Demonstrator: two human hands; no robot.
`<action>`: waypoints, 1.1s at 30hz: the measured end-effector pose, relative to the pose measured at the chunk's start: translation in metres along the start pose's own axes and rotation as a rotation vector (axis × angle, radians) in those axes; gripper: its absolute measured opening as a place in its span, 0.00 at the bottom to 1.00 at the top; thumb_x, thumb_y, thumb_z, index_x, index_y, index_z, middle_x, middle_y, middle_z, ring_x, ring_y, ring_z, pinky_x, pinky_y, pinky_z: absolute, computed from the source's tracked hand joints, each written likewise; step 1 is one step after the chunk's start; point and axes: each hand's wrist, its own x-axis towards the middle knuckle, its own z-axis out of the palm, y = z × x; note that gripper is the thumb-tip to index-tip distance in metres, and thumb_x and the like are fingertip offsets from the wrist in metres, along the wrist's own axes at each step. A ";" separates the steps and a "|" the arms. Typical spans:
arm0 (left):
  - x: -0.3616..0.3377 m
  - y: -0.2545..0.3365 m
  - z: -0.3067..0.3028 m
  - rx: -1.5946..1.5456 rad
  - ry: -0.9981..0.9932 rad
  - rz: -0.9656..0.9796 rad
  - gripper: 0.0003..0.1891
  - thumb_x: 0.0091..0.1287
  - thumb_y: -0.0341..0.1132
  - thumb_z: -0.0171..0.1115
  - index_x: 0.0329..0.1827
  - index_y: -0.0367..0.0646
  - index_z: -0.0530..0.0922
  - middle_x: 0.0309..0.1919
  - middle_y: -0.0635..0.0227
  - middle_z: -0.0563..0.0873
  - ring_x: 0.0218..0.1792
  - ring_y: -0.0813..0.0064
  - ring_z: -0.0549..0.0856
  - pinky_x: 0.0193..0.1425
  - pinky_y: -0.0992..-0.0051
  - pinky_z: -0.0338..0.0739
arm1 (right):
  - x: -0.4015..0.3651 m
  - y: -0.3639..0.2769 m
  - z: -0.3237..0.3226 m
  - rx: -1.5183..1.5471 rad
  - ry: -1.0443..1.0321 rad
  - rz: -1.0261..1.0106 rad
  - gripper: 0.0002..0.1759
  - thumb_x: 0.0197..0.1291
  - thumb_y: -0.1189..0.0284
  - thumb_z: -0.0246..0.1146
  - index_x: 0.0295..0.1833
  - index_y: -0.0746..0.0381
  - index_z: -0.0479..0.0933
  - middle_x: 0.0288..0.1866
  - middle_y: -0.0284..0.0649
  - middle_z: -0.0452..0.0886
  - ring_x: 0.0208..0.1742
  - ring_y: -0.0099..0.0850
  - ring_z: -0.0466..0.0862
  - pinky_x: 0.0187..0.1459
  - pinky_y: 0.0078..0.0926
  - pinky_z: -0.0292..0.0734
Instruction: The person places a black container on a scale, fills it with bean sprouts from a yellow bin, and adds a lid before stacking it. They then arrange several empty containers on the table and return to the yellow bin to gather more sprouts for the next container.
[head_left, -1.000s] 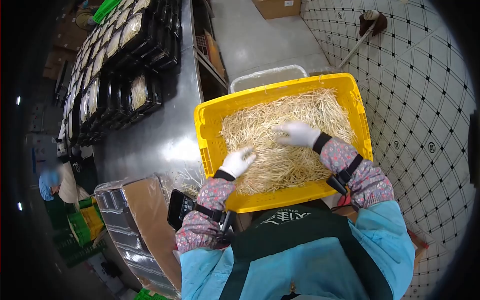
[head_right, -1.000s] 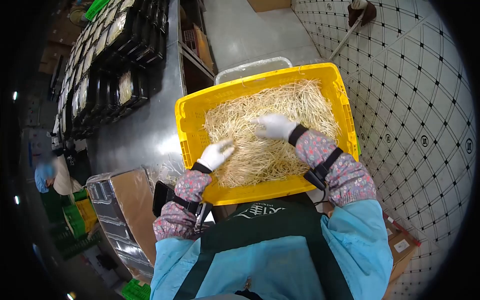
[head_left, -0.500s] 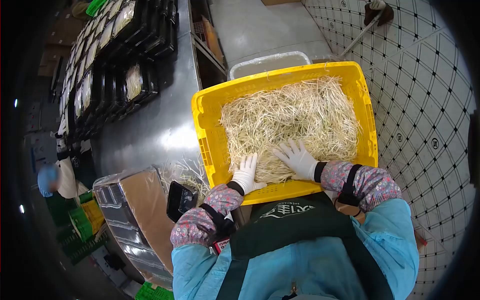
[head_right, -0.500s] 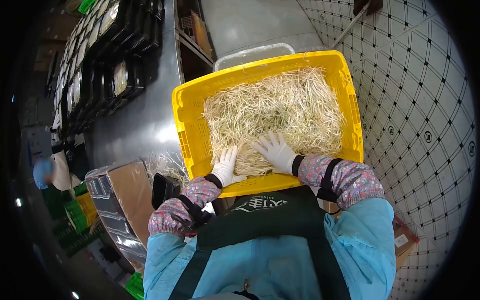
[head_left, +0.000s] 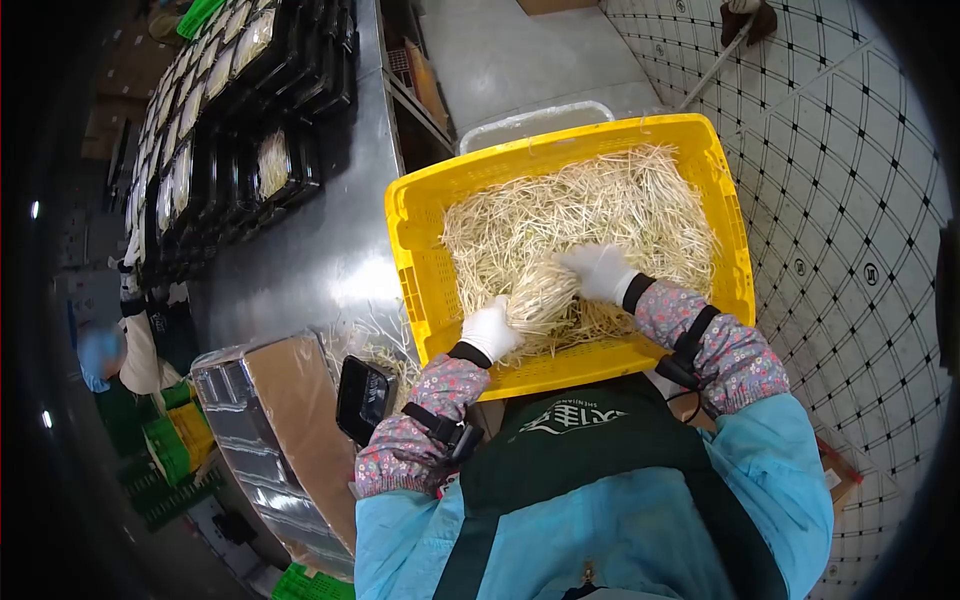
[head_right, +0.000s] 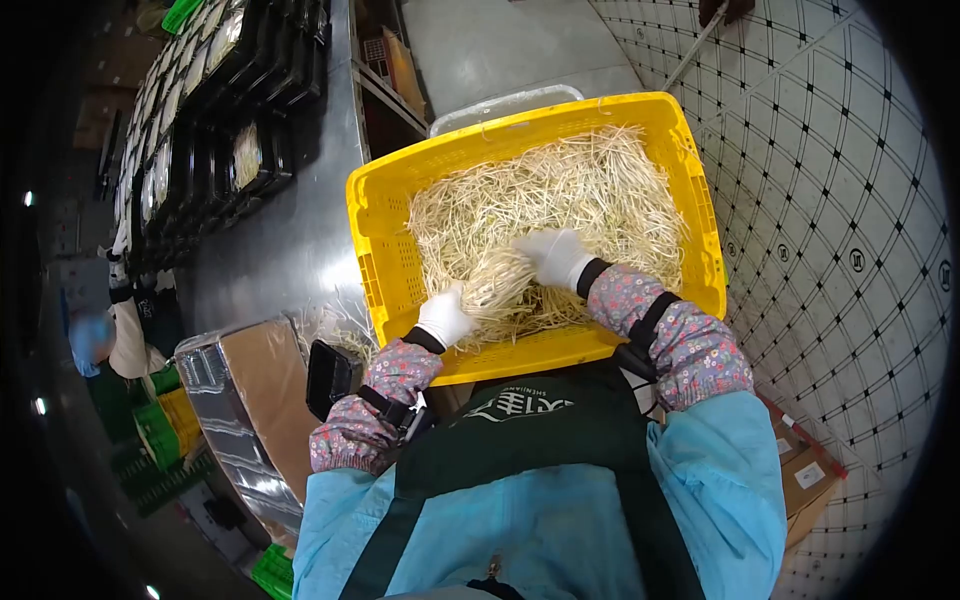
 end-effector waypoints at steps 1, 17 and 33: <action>-0.005 -0.001 -0.003 0.005 0.074 0.062 0.26 0.52 0.45 0.73 0.50 0.41 0.74 0.44 0.48 0.84 0.42 0.48 0.86 0.49 0.57 0.81 | -0.003 0.016 -0.008 0.002 0.092 -0.013 0.24 0.51 0.72 0.63 0.57 0.51 0.77 0.42 0.39 0.84 0.44 0.40 0.86 0.43 0.40 0.80; 0.048 0.020 -0.025 0.087 0.271 0.369 0.63 0.43 0.49 0.80 0.80 0.44 0.49 0.73 0.49 0.65 0.74 0.45 0.60 0.72 0.53 0.65 | 0.032 -0.009 -0.016 -0.415 -0.215 0.066 0.80 0.26 0.41 0.81 0.83 0.47 0.37 0.81 0.54 0.51 0.79 0.56 0.55 0.71 0.52 0.60; 0.038 0.008 0.001 0.121 0.088 0.141 0.20 0.54 0.41 0.71 0.49 0.46 0.77 0.43 0.54 0.86 0.44 0.53 0.86 0.47 0.58 0.81 | 0.009 0.072 -0.067 0.007 0.056 0.221 0.11 0.54 0.70 0.61 0.43 0.60 0.76 0.39 0.49 0.84 0.44 0.47 0.85 0.45 0.42 0.81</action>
